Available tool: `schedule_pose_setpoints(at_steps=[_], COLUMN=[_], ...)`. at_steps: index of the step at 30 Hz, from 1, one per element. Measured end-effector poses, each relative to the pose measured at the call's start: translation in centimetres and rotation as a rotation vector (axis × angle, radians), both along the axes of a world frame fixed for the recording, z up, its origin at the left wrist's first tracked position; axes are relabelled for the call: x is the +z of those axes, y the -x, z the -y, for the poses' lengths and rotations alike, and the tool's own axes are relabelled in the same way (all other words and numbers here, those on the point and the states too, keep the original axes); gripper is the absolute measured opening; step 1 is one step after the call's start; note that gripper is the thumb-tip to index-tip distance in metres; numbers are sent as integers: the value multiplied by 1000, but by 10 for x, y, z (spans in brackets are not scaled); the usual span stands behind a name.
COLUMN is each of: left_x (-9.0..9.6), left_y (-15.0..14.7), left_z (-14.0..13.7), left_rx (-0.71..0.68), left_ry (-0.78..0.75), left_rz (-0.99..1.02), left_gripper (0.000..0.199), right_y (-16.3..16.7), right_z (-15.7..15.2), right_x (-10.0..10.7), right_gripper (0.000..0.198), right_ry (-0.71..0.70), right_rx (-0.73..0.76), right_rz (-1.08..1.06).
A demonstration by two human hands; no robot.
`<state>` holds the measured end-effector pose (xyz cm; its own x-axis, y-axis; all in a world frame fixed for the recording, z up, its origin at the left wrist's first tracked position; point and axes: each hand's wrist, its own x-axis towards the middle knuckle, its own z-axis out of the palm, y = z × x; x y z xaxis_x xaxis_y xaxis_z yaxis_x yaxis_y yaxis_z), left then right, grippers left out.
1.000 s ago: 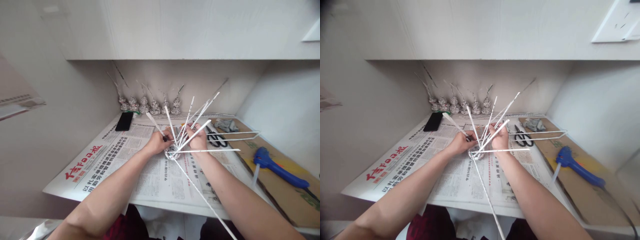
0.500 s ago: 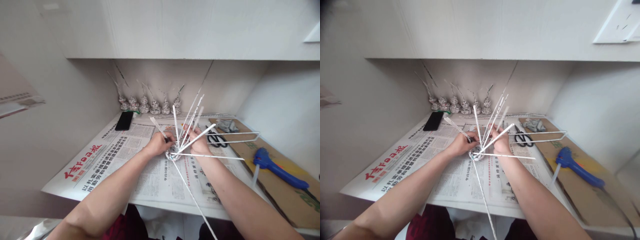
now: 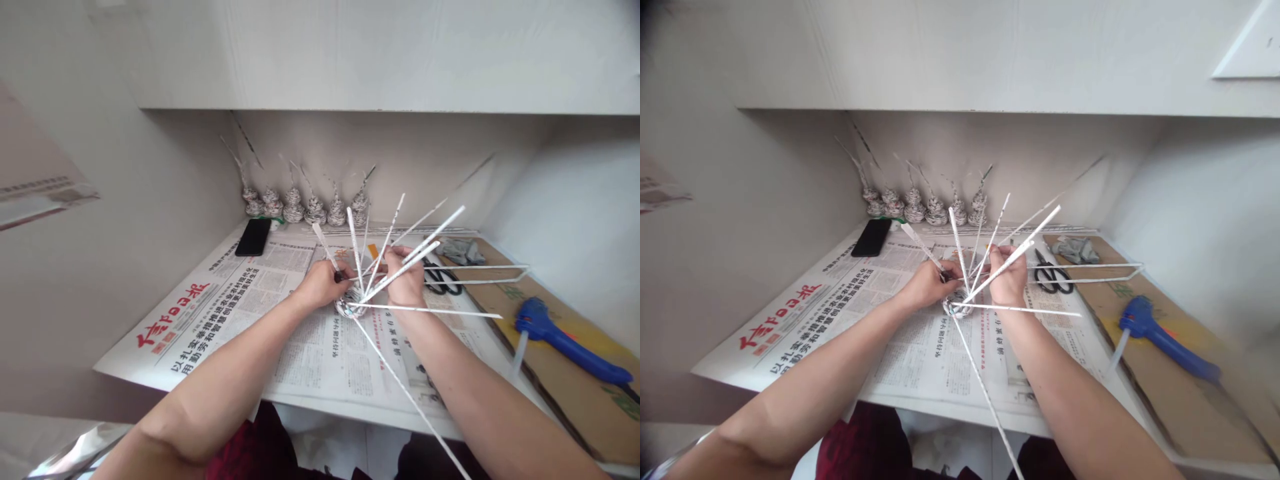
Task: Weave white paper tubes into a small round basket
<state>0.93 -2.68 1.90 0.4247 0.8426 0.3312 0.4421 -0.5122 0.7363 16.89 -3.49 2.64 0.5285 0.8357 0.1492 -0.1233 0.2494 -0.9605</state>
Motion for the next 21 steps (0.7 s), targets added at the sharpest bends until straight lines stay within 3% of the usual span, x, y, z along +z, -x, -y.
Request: schedule_pose_setpoints(at_steps=[3, 9, 12, 17, 21], left_x=[1, 2, 1, -3, 0], left_y=[-1, -1, -1, -1, 1], left_z=[0, 2, 1, -1, 0], left_rx=[13, -14, -27, -42, -27], left_ry=[-11, -45, -61, -65, -40], left_rz=[-5, -18, -33, -20, -64], left_gripper=[13, 14, 14, 18, 16], right_y=[0, -4, -9, -15, -17], right_z=[5, 23, 28, 26, 23], right_x=[0, 11, 19, 20, 18], right_gripper=[30, 14, 15, 13, 17], right_ry=[47, -52, -82, 43, 26], right_rx=[31, 89, 148, 195, 243], right_rz=[217, 1127, 1447, 1586, 1594])
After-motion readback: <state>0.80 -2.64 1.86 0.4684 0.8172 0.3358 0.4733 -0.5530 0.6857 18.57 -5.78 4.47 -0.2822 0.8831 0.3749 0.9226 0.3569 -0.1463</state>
